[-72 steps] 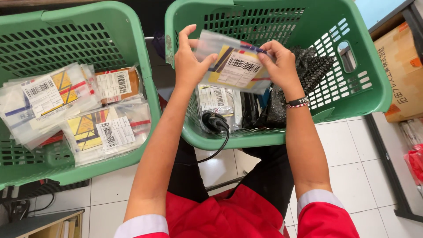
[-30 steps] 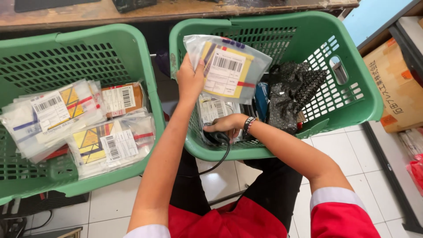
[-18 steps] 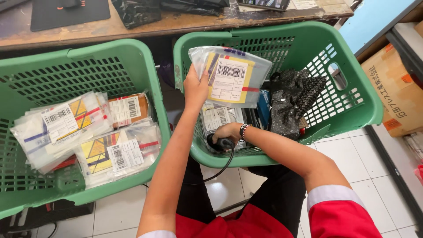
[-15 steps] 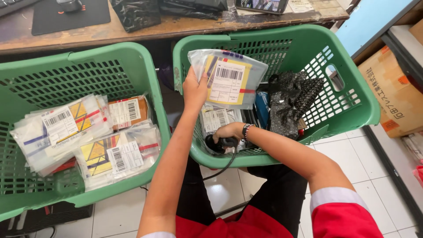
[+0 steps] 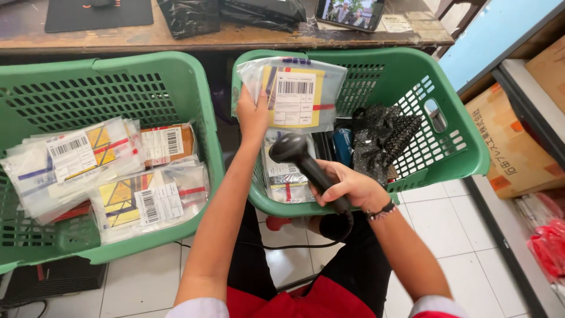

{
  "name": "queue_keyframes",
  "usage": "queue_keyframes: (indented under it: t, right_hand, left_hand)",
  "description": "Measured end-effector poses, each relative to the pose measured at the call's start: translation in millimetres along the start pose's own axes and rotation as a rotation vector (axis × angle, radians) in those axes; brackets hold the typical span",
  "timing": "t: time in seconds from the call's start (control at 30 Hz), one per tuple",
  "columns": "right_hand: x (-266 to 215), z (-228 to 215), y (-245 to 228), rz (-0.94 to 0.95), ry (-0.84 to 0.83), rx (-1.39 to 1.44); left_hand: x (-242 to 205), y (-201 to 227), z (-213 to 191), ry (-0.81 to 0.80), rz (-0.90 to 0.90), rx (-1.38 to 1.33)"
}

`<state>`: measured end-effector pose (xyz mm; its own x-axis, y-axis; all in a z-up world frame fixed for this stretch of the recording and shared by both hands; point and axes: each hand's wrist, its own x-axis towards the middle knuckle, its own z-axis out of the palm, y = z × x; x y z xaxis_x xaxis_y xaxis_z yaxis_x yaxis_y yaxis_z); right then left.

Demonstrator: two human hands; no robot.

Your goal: The person repeatedly picks small plastic-wrapped packages from a green basket, scans their barcodes with a handheld barcode scanner, and places them into a second green basket. The process is repeated for multiple items throughout the clip.

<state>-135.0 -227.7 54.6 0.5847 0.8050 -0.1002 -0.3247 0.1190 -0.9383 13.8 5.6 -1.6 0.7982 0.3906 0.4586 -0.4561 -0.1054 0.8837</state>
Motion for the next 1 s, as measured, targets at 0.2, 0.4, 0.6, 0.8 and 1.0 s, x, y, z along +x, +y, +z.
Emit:
queue_keyframes:
  t: [0.2,0.4,0.6,0.8,1.0]
  right_hand:
    - [1.2,45.9,11.1,-0.257,0.419,0.116]
    - [-5.4,84.2,8.2,-0.507,0.618,0.104]
    - [-16.6,95.3,5.0,-0.497,0.668,-0.054]
    - [-18.6,96.4,5.7,-0.492,0.685,-0.041]
    - [-19.4,95.7,5.2,-0.500,0.668,-0.037]
  left_hand:
    - [2.7,-15.1,2.2,-0.024,-0.049,-0.025]
    - [6.1,-26.3,3.7,-0.050,-0.133,-0.233]
    - [4.5,-20.2,3.5,-0.055,-0.165,-0.275]
    - [3.8,-18.8,4.0,-0.069,-0.142,-0.338]
    - [3.7,-21.8,5.2,-0.050,-0.172,-0.281]
